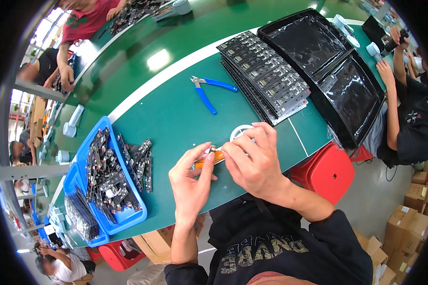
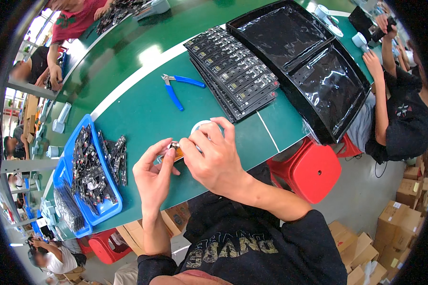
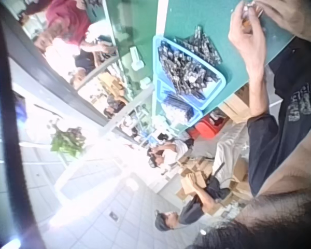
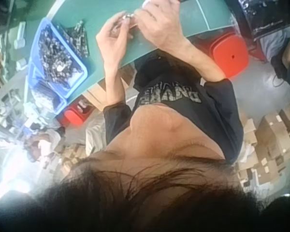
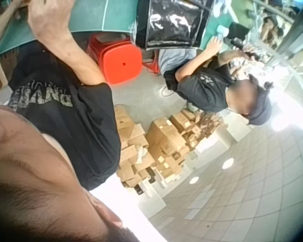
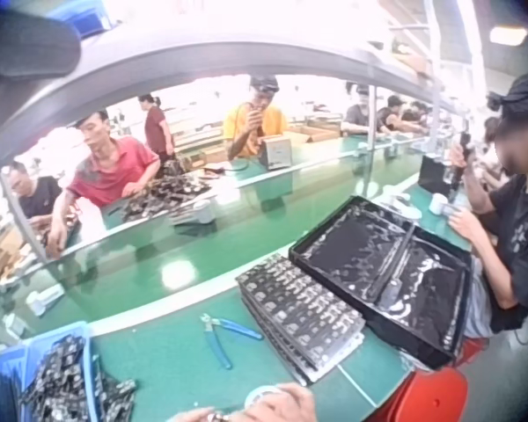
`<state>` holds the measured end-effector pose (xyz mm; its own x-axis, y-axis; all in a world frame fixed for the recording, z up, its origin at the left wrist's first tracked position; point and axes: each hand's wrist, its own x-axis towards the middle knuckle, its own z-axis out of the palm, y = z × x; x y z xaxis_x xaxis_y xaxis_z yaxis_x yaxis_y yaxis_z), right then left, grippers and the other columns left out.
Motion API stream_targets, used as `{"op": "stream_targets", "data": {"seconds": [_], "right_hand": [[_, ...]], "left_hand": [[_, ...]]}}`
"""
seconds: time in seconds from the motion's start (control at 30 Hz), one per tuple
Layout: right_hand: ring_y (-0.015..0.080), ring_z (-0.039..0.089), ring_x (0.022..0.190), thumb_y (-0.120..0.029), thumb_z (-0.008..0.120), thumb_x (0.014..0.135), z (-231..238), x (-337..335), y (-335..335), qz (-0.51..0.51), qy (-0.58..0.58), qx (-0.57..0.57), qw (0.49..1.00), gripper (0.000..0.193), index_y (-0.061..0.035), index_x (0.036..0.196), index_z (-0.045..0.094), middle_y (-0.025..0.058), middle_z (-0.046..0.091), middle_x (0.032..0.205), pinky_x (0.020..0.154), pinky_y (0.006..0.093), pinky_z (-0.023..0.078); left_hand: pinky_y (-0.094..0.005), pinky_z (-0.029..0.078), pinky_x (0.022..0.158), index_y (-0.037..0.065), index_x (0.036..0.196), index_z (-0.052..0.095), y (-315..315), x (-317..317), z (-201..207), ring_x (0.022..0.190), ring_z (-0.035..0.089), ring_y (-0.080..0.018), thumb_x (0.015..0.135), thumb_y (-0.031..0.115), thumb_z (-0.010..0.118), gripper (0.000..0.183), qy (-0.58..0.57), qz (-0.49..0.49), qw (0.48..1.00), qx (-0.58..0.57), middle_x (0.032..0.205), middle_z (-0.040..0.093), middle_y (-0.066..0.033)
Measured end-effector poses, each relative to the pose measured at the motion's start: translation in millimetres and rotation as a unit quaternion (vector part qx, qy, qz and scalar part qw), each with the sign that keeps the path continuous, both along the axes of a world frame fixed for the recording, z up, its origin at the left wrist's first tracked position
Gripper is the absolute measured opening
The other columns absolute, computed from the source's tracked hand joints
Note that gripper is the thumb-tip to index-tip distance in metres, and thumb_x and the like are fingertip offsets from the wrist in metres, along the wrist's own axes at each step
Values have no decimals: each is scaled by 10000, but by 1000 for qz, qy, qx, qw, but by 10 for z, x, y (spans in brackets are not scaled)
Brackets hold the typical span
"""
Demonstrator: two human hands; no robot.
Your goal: The person assembles a small electronic device by inserting a circuit board into a white plastic housing and securing it with tape. They use pliers to trim wires and repeatedly adjust the components to ensure a proper fit.
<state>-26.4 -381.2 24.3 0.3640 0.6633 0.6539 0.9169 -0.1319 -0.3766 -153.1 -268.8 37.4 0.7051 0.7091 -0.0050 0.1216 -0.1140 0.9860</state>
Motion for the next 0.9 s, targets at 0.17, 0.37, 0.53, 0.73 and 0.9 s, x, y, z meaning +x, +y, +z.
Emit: {"op": "stream_targets", "data": {"seconds": [0.17, 0.37, 0.53, 0.73, 0.9], "right_hand": [[267, 569, 1001, -114, 732, 834, 27, -31, -10, -4, 39, -16, 999, 159, -46, 965, 672, 63, 594, 926, 995, 517, 390], [288, 547, 988, -81, 726, 845, 97, -69, 24, -19, 68, -33, 997, 108, -55, 932, 667, 73, 582, 935, 952, 498, 381], [289, 543, 970, -69, 733, 836, 138, -72, 31, -20, 65, -44, 997, 108, -60, 922, 667, 66, 573, 926, 948, 493, 377], [286, 548, 1001, -67, 724, 815, 138, -88, 25, -17, 39, -69, 997, 128, -48, 929, 668, 76, 580, 940, 972, 508, 373], [283, 557, 1046, -79, 714, 799, 120, -103, 45, -27, 45, -75, 996, 161, -25, 945, 674, 92, 591, 954, 1008, 540, 374]], "left_hand": [[-239, 596, 568, -56, 1172, 724, -36, 24, -24, 869, 677, -122, 988, -12, 688, 193, -23, 1, 1000, 18, 1092, 688, -103], [-233, 596, 589, -53, 1177, 723, -85, 41, -26, 869, 676, -119, 990, -19, 682, 194, -33, 3, 999, 15, 1100, 690, -94], [-231, 598, 614, -39, 1186, 729, -73, 21, -31, 895, 691, -127, 992, -21, 676, 201, -25, -6, 999, 37, 1120, 706, -108], [-248, 616, 628, -5, 1189, 745, -35, -6, -128, 908, 721, -157, 967, -39, 689, 231, -9, -21, 981, 191, 1124, 740, -151], [-350, 598, 789, -38, 1121, 749, -63, 25, -10, 906, 747, -298, 900, -44, 725, 222, 24, -9, 975, 221, 1058, 765, -194]]}}
